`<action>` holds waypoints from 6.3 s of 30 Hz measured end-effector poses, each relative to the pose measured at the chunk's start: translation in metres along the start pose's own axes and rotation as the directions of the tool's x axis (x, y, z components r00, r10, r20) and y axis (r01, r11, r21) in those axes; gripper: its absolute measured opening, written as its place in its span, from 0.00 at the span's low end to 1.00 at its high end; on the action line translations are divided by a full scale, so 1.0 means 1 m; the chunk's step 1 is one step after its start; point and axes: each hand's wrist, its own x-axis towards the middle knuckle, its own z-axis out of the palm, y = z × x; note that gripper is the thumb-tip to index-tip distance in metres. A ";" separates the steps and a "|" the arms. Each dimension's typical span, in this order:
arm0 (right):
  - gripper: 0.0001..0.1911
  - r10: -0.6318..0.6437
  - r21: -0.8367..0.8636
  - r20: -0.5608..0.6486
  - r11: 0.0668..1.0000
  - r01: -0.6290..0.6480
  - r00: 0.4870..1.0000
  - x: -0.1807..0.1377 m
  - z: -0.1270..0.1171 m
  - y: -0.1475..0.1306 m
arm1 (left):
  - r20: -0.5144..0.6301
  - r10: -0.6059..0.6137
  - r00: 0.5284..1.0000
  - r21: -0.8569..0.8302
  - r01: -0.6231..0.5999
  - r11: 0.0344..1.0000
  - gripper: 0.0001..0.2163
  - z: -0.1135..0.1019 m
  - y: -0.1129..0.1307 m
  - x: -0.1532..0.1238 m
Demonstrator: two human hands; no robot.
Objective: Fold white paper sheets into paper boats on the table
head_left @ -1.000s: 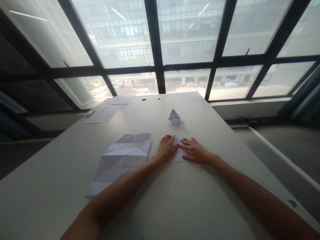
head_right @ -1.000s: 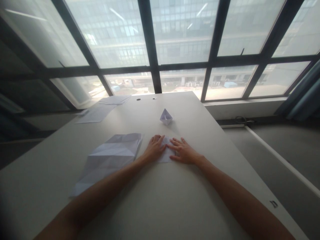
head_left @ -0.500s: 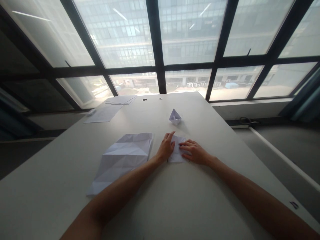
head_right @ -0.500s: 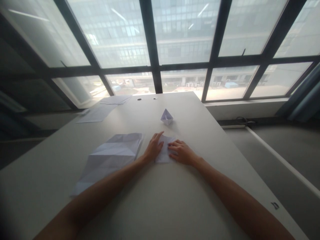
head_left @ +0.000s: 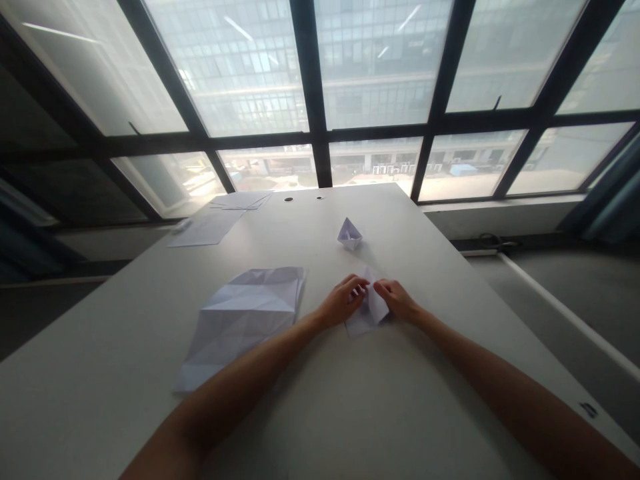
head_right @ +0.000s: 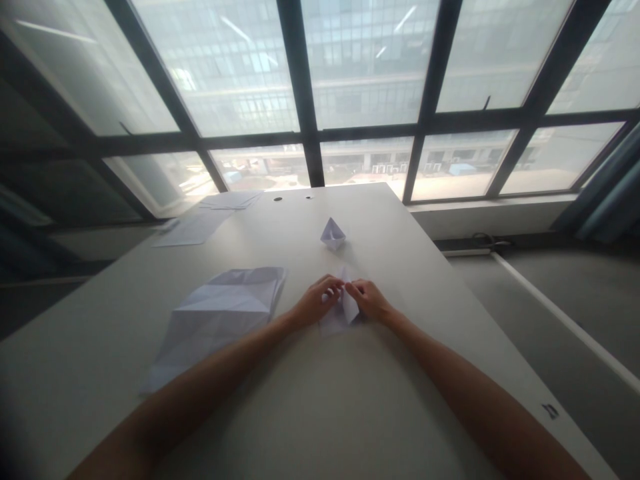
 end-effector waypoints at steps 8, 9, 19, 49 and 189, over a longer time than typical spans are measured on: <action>0.18 0.250 0.307 -0.052 0.925 -0.223 0.967 0.002 -0.006 0.002 | 0.036 -0.042 0.998 0.233 0.032 0.972 0.03 0.001 -0.001 0.001; 0.17 0.299 0.380 -0.052 0.888 -0.258 0.953 0.002 -0.008 0.003 | 0.029 -0.050 0.998 0.264 0.041 0.964 0.03 0.001 -0.001 0.002; 0.14 0.347 0.510 -0.038 0.813 -0.280 0.937 0.006 -0.016 0.018 | -0.059 -0.237 0.970 0.652 0.217 0.726 0.07 -0.010 -0.002 0.003; 0.30 -0.072 -0.585 0.246 0.784 0.207 0.967 -0.009 0.023 0.005 | 0.224 -0.134 0.965 0.619 -0.034 0.784 0.29 -0.001 -0.018 -0.005; 0.32 0.086 -0.661 0.188 0.748 0.061 0.978 -0.007 0.014 0.010 | 0.159 -0.158 0.974 0.645 0.019 0.764 0.29 0.002 -0.018 -0.003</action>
